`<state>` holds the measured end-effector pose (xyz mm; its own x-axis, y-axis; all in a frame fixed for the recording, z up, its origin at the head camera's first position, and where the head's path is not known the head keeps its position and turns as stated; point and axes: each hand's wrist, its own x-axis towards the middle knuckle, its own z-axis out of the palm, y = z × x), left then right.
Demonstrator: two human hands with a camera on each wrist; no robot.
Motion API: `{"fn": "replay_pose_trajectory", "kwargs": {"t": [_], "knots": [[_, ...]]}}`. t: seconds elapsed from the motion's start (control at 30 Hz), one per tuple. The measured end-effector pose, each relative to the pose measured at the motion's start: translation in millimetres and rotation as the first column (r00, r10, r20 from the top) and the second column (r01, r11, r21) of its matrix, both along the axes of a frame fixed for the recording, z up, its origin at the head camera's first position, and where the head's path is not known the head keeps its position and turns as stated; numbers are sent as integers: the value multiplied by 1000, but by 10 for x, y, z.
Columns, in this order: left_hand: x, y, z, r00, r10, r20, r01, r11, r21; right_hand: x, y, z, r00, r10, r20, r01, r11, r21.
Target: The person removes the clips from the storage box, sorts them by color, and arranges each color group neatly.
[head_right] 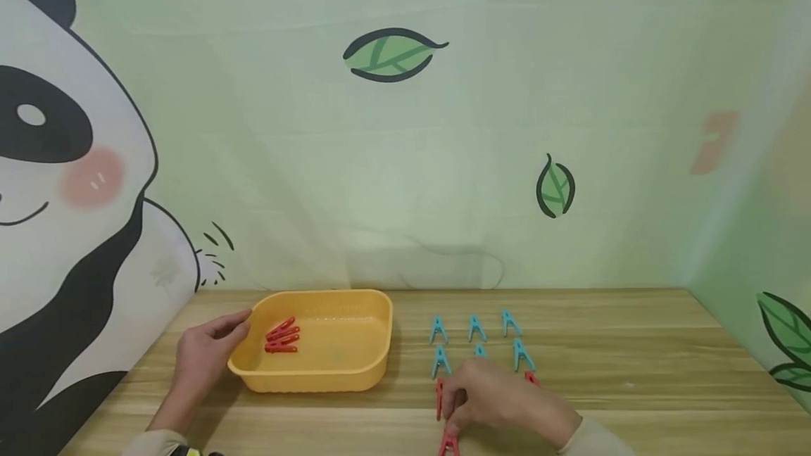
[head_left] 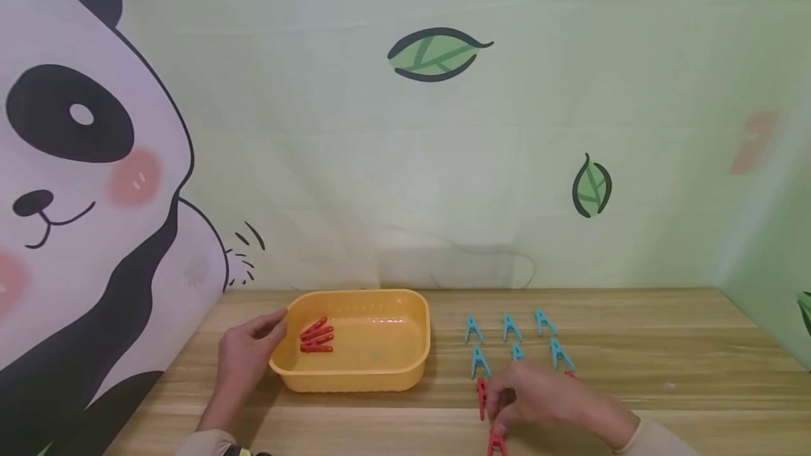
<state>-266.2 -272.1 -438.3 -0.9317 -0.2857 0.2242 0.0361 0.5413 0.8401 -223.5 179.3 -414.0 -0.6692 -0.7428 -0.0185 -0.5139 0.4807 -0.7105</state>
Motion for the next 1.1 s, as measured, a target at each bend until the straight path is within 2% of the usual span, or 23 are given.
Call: {"fn": "replay_pose_trajectory", "kwargs": {"t": [0.3,0.67,0.83,1.1], "knots": [[5,-12,12,1000,3,0,-3,1000,2,-41,1,5,998,19,63,-16,999,-46],[0,-26,3,1000,1,11,-1,1000,2,-36,-12,17,997,0,81,3,999,-37],[-2,-22,-4,1000,5,-8,-5,1000,0,-28,-14,35,996,-4,91,8,999,-44],[-10,-3,-13,1000,6,-29,-6,1000,-4,-23,20,140,996,-86,40,89,991,-102]]}}
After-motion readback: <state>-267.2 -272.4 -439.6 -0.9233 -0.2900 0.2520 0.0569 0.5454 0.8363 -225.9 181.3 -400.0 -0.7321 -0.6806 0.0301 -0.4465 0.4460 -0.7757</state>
